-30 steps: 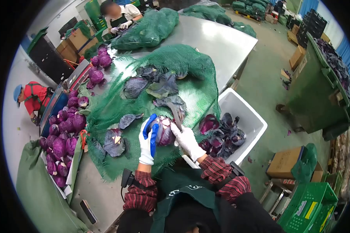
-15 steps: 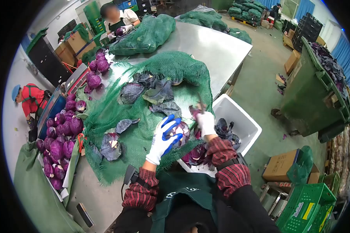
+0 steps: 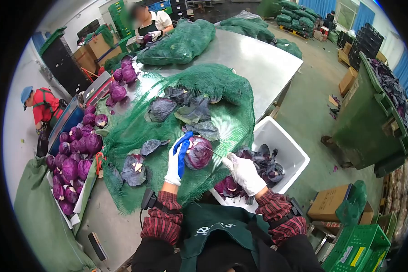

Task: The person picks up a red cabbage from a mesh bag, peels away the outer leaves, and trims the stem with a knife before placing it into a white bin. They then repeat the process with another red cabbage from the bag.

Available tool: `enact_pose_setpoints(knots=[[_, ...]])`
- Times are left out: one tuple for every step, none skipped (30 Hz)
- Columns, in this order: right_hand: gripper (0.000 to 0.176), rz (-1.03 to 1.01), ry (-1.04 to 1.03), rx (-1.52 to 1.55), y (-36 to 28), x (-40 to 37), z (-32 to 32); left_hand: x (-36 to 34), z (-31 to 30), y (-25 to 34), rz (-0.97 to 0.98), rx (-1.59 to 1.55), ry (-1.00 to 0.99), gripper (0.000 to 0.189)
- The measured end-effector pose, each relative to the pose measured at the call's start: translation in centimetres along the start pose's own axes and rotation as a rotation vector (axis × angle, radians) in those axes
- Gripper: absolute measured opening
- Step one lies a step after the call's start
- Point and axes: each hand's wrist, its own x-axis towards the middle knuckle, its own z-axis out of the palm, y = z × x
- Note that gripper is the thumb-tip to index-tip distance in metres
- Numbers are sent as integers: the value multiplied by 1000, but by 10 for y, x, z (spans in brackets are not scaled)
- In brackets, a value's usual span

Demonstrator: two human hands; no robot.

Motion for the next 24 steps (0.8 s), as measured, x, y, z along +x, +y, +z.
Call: enact_pose_setpoints(knots=[[35, -11, -14, -45, -1, 3, 0, 1, 0, 1, 2, -3, -23, 40], [35, -13, -15, -46, -2, 7, -1, 2, 1, 2, 4, -7, -47, 40], [35, -9, -64, -116, -4, 10, -2, 3, 1, 3, 10, 12, -50, 41], [37, -4, -114, -186, -5, 11, -3, 5, 0, 2, 10, 10, -48, 41], [37, -3, -118, -187, 3, 11, 3, 6, 0, 2, 10, -5, -50, 42], [35, -48, -41, -149, 17, 8, 12, 5, -2, 1, 9, -18, -50, 43], [37, -94, 39, -111, 25, 5, 16, 4, -2, 0, 7, -17, -49, 43], [38, -16, -72, -146, 27, 0, 7, 5, -2, 1, -21, -41, -47, 43], [39, -18, -41, -102, 43, -8, 11, 6, -2, 1, -48, -65, -45, 44], [42, -18, -12, -57, 60, -18, 18, 5, -2, 1, -47, -65, -41, 44], [45, 69, -120, -101, 63, -22, 13, 4, -1, 2, -56, -60, -28, 45], [45, 70, -120, -103, 64, -24, 15, 3, 1, 3, -65, -56, -18, 45], [43, 87, -41, 18, 48, -23, 11, 2, 4, 2, -60, -66, 5, 43], [42, 104, 39, 137, 33, -20, 8, 3, 8, 1, -62, -71, 2, 43], [38, 72, 122, 101, 16, -12, 12, 2, 13, 1, -31, -11, 5, 42], [40, 163, 95, 141, -7, -4, 10, 2, 17, 1, 2, 51, 7, 40], [41, 130, 132, 25, -16, 3, 23, 1, 20, -7, -59, 76, 1, 42], [42, 95, 168, -90, -21, 9, 32, -4, 30, -9, 27, -45, 36, 39], [42, 96, 172, -88, -22, 14, 37, -6, 35, -8, 113, 159, 25, 39], [43, 124, 196, -67, -22, 20, 41, -7, 38, -7, 198, 364, 15, 39], [45, 151, 217, -45, -21, 25, 43, -10, 40, -7, 230, 429, 26, 38], [45, 151, 213, -43, -21, 32, 41, -12, 41, -5, 228, 471, 28, 39], [47, 227, 150, -58, -19, 37, 37, -14, 42, -8, 222, 446, 29, 39], [49, 302, 92, -77, -14, 42, 29, -15, 44, -11, 222, 417, 27, 40]])
